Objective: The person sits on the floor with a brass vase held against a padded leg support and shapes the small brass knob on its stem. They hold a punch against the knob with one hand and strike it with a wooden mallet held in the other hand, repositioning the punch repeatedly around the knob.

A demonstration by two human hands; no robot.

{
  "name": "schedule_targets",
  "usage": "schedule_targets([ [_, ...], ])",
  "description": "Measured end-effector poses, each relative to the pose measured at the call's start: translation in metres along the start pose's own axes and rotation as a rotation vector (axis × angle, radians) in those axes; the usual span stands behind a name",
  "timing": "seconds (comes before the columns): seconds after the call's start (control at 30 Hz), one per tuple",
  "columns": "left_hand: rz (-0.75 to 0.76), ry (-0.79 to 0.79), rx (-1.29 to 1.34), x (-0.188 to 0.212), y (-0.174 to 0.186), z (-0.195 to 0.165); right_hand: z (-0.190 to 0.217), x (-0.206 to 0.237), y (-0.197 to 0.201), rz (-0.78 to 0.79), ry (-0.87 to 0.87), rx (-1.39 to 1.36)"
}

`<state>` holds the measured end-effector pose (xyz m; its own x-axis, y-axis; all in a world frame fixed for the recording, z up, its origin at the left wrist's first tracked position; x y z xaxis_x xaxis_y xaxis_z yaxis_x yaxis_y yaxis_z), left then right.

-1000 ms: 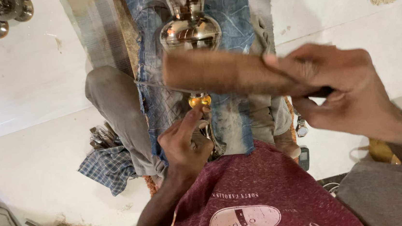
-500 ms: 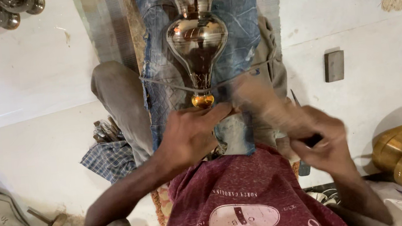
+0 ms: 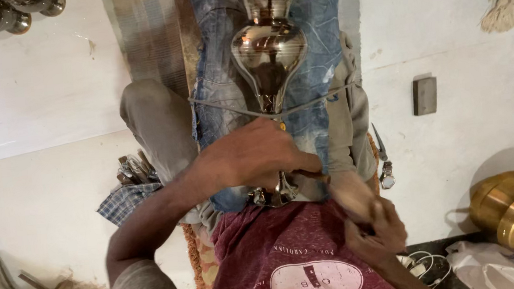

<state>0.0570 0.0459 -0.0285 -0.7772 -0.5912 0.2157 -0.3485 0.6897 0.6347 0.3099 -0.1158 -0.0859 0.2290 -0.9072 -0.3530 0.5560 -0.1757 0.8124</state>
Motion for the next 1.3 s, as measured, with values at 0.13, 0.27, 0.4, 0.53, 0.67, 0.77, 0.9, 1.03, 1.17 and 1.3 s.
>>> schedule_targets([
  [0.13, -0.521, -0.115, 0.457, 0.023, 0.020, 0.008, 0.000, -0.015, -0.001, -0.052, -0.136, -0.316],
  [0.27, -1.199, -0.077, 1.031, 0.061, 0.003, 0.024, 0.001, -0.050, -0.002, 0.040, -0.276, -0.301],
  [0.4, -1.268, 0.229, 1.160, 0.067, -0.036, 0.018, 0.008, -0.102, -0.015, 0.109, -0.153, -0.301],
  [0.53, -1.285, 0.420, 1.123, 0.066, -0.044, 0.017, 0.014, -0.166, -0.034, 0.106, 0.027, -0.647],
  [0.67, -1.329, 0.414, 0.915, 0.066, -0.033, 0.011, 0.035, -0.214, -0.026, 0.329, 0.195, -0.626],
  [0.77, -1.338, 0.426, 0.883, 0.066, -0.033, 0.008, 0.052, -0.247, -0.021, 0.505, 0.358, -0.513],
  [0.9, -1.353, 0.443, 0.869, 0.064, -0.037, 0.008, 0.073, -0.292, -0.009, 0.591, 0.461, -0.671],
  [1.03, -1.449, 0.302, 0.823, 0.064, -0.037, 0.006, 0.087, -0.325, 0.000, 0.860, 0.479, -0.357],
  [1.17, -1.457, 0.397, 0.815, 0.064, -0.044, 0.007, 0.105, -0.337, 0.006, 0.954, 0.612, 0.050],
  [1.3, -1.483, 0.413, 0.645, 0.067, -0.044, 0.001, 0.113, -0.335, 0.005, 1.136, 0.518, 0.260],
])
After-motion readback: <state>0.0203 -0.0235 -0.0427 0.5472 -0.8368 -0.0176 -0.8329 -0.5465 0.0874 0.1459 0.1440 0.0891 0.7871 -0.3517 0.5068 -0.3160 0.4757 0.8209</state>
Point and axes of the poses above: each hand's wrist, its own x-axis away from the middle knuckle, its own y-axis out of the back of the hand, z = x × y, the point moved 6 cm from there along -x, towards the middle knuckle, and after that the axes turned 8 degrees about y, right-handed, at the moved point
